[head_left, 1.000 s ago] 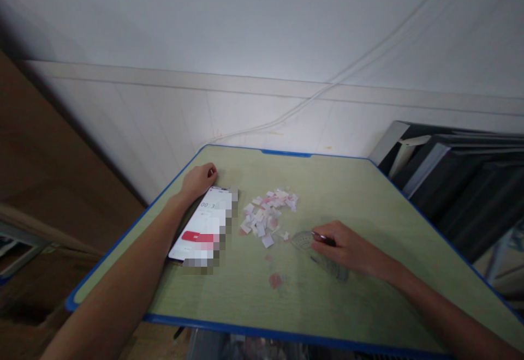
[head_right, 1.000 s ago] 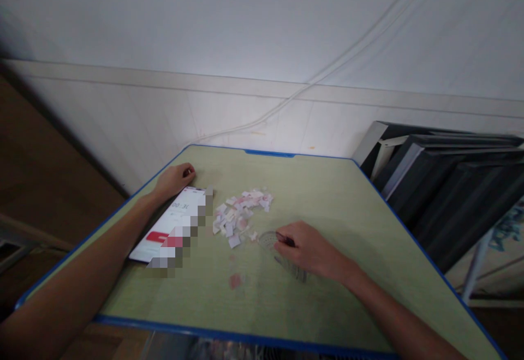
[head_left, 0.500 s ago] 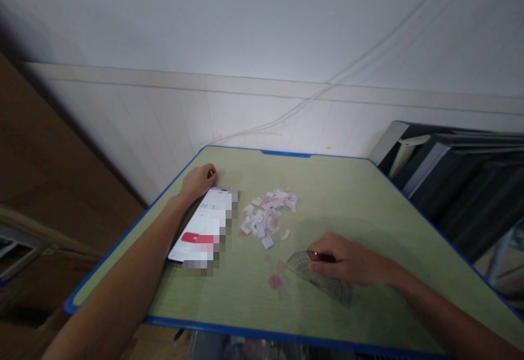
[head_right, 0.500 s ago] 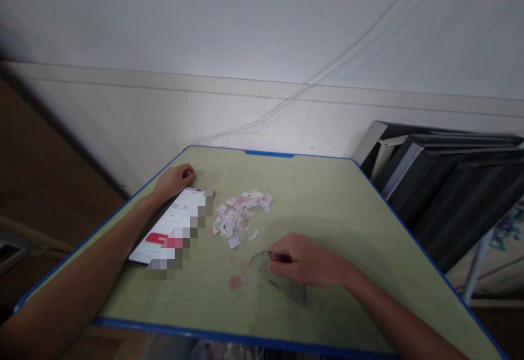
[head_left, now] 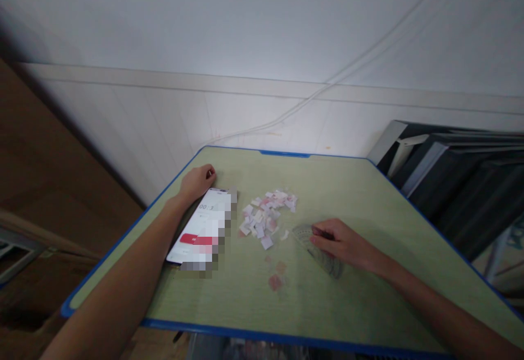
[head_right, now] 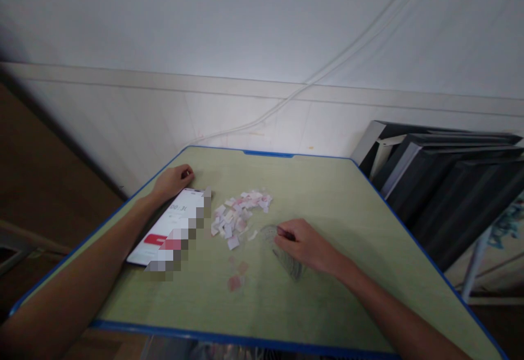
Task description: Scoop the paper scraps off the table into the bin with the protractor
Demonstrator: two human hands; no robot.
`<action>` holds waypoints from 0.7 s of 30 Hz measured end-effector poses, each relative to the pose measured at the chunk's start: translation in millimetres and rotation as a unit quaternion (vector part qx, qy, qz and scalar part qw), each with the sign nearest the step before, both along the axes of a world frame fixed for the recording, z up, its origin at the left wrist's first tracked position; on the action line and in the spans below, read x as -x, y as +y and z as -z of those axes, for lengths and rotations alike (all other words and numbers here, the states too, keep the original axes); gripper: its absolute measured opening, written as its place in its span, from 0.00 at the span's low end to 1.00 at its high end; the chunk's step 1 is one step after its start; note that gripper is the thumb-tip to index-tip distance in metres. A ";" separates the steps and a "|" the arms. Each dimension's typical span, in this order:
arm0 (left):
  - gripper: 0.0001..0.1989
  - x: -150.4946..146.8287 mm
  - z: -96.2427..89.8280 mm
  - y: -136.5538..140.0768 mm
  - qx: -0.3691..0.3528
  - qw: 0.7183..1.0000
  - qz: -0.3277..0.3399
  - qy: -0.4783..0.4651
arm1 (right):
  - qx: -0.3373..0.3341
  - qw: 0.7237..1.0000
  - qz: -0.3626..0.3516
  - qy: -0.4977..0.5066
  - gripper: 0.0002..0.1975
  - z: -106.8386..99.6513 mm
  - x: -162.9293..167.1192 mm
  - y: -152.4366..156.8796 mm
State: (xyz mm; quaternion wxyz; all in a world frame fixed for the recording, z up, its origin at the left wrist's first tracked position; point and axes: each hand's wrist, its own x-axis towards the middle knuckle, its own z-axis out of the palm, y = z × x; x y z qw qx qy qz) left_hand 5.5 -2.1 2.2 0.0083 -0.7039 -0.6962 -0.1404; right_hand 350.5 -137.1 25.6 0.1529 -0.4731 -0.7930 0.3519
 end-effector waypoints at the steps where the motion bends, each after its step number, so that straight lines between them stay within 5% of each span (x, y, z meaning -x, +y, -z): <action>1: 0.10 -0.5 -0.7 -0.3 0.003 1.000 -0.001 0.002 | 0.000 1.000 -0.001 0.003 0.17 0.1 0.3 0.0; 21: 0.11 0.3 0.5 1.5 -0.002 1.000 -0.005 0.004 | -0.026 0.999 0.043 -0.014 0.15 3.5 1.1 2.8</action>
